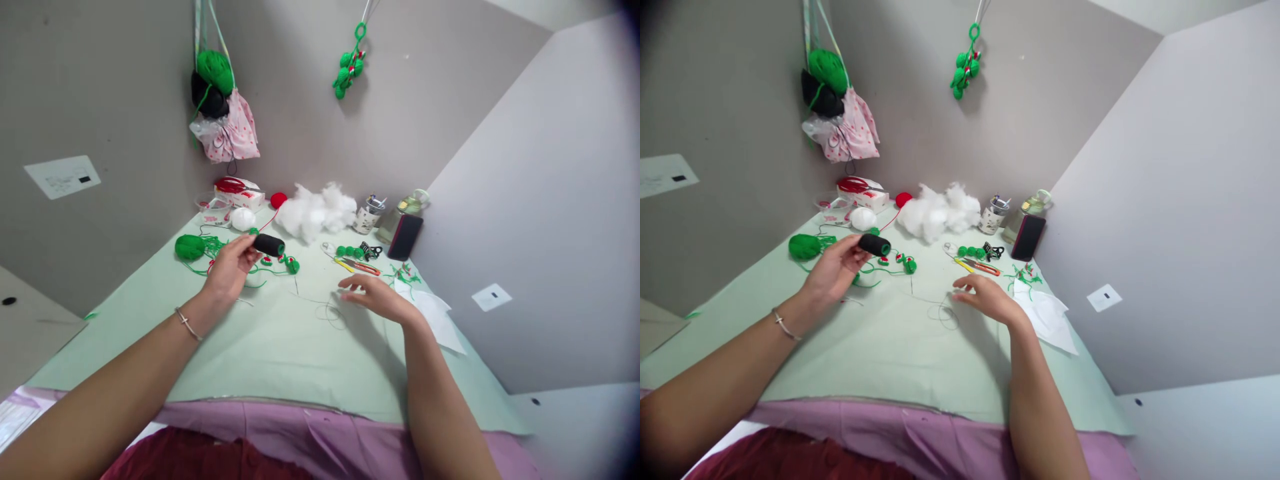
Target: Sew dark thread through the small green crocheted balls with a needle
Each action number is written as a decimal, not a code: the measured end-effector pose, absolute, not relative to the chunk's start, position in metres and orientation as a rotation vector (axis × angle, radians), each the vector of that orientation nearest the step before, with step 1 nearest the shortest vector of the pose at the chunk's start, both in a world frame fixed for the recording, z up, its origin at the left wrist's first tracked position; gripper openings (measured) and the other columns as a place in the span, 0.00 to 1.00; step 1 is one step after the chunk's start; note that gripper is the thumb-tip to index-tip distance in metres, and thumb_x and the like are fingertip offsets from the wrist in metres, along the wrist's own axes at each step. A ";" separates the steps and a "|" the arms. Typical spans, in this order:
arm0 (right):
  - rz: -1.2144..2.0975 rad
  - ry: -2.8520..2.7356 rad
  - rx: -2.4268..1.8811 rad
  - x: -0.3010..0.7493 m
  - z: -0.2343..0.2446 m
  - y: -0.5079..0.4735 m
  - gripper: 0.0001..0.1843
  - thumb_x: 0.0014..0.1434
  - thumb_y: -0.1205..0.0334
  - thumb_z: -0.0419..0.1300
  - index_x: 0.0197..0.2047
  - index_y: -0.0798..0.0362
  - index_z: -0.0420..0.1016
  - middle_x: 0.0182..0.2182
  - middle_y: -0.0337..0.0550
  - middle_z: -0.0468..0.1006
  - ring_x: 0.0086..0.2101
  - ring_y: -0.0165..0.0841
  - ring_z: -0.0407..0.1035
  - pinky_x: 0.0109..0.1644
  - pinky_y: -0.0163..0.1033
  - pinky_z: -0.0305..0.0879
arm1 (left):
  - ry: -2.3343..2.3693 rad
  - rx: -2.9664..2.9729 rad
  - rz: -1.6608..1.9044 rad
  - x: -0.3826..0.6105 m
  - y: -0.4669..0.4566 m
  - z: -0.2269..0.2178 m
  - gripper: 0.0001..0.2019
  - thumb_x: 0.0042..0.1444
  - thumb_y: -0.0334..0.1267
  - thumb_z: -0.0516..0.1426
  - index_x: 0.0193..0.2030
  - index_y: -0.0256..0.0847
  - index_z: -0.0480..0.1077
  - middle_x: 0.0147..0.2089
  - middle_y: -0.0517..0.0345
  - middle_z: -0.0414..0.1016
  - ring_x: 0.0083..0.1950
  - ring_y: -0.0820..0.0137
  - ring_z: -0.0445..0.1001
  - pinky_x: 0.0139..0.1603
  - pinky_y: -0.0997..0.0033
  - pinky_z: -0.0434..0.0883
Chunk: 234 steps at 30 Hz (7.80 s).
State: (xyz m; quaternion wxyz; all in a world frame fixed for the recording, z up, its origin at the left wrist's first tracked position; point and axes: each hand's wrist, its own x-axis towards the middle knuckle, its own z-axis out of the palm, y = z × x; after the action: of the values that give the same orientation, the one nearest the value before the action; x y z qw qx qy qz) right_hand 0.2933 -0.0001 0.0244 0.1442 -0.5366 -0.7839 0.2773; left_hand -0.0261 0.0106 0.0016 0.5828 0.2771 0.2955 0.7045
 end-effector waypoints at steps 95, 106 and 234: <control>1.688 -1.899 -0.721 0.265 0.024 -0.021 0.17 0.61 0.51 0.64 0.35 0.59 0.81 0.16 0.36 0.68 0.19 0.24 0.59 0.25 0.32 0.56 | 0.897 0.805 1.732 -0.038 0.019 -0.001 0.08 0.45 0.40 0.67 0.26 0.41 0.73 0.32 0.59 0.72 0.35 0.71 0.68 0.41 0.73 0.69; 0.768 -2.252 -1.480 0.267 0.022 -0.015 0.25 0.58 0.46 0.65 0.55 0.49 0.78 0.55 0.51 0.76 0.55 0.46 0.68 0.61 0.53 0.63 | 0.850 0.820 1.713 -0.039 0.016 0.002 0.09 0.45 0.42 0.68 0.28 0.42 0.75 0.30 0.60 0.70 0.32 0.73 0.66 0.39 0.73 0.69; 0.633 -2.093 -1.443 0.284 0.018 0.012 0.31 0.67 0.40 0.48 0.40 0.58 0.79 0.24 0.38 0.68 0.25 0.29 0.58 0.30 0.34 0.54 | 0.775 0.843 1.263 -0.010 -0.001 -0.012 0.13 0.51 0.46 0.68 0.32 0.40 0.73 0.37 0.56 0.78 0.36 0.70 0.78 0.36 0.74 0.73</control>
State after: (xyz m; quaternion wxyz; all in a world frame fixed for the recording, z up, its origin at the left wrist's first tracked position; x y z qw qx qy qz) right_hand 0.2843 0.0120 0.0177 0.2578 -0.5323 -0.7718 0.2335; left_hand -0.0101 -0.0015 -0.0124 0.6581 0.3722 0.3423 0.5578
